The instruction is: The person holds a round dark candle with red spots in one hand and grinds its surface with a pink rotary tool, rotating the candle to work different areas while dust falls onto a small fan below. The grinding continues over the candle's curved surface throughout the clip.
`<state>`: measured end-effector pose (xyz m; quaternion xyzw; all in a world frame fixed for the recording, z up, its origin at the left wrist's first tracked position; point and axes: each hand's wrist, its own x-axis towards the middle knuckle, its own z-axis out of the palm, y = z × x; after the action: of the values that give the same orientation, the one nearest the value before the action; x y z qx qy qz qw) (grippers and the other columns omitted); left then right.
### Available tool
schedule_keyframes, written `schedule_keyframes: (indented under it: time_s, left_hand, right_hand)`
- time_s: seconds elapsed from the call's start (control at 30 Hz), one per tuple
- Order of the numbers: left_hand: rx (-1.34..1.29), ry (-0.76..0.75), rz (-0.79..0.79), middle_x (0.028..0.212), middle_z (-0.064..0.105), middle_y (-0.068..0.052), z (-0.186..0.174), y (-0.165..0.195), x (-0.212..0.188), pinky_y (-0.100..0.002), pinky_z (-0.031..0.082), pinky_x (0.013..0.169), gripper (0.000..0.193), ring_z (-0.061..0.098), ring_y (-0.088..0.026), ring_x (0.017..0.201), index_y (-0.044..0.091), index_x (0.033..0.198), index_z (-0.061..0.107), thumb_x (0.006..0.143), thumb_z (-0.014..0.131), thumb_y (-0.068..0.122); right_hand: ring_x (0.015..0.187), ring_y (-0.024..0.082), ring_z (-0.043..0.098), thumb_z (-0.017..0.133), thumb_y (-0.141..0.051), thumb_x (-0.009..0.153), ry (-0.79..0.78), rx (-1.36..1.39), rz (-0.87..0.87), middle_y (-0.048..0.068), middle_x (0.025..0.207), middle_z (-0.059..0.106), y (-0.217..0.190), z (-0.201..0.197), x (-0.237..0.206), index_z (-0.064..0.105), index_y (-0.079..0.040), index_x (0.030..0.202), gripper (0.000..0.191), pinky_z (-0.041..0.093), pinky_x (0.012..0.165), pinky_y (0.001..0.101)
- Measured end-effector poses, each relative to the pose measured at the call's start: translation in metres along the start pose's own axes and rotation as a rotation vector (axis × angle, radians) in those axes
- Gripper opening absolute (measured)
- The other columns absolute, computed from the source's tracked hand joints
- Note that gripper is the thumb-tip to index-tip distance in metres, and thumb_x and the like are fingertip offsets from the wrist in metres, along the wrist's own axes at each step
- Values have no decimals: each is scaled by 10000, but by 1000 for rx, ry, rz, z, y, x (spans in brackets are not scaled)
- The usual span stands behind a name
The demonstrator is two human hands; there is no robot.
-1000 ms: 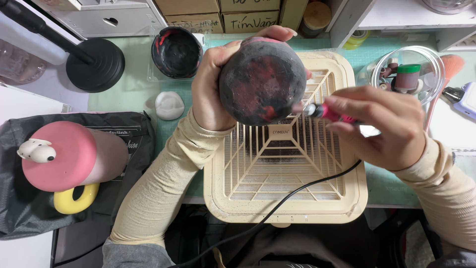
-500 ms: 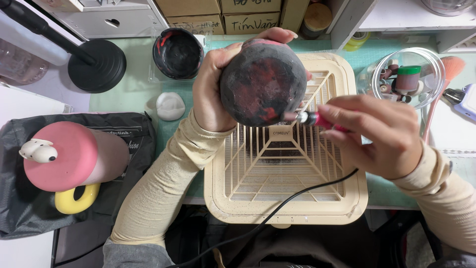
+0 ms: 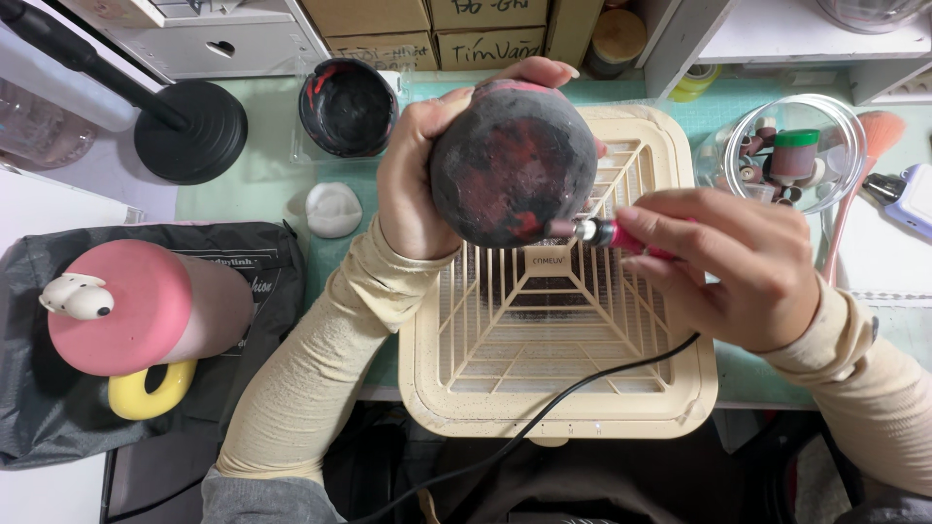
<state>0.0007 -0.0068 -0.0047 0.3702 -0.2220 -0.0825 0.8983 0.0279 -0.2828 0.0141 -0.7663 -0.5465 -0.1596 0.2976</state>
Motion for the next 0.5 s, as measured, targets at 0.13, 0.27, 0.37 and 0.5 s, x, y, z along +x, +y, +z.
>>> schedule_keyframes:
  time_s: [0.13, 0.27, 0.37, 0.5]
  left_hand:
    - [10, 15, -4, 1480, 432, -122, -1, -1, 1, -497, 588, 1074, 697, 644, -368, 1209, -156, 1353, 541, 1091, 383, 469]
    - [44, 26, 27, 1489, 431, -138, -2, -2, 1, -475, 575, 1105, 705, 623, -341, 1190, -163, 1360, 546, 1113, 378, 476]
    - [84, 5, 46, 1481, 426, -136, -4, -2, 2, -479, 587, 1084, 710, 628, -335, 1183, -149, 1356, 545, 1096, 375, 489]
    - [124, 14, 52, 1490, 428, -148, -3, -1, 1, -469, 553, 1077, 713, 621, -336, 1208, -151, 1367, 544, 1106, 376, 490]
  right_hand:
    - [787, 191, 732, 756, -87, 918, -3, -30, 44, 159, 1072, 735, 1, -2, -5, 689, 3, 1207, 311, 585, 639, 299]
    - [754, 193, 724, 774, -110, 892, -1, -28, 17, 154, 1045, 739, -1, -1, -1, 693, -10, 1181, 316, 567, 607, 304]
    - [764, 228, 721, 758, -83, 891, 32, -64, 42, 177, 1030, 720, -6, -3, 2, 673, 15, 1179, 315, 565, 611, 323]
    - [756, 248, 716, 769, -110, 868, 14, -36, -9, 172, 1014, 720, -9, -1, 3, 674, 9, 1155, 325, 560, 608, 337]
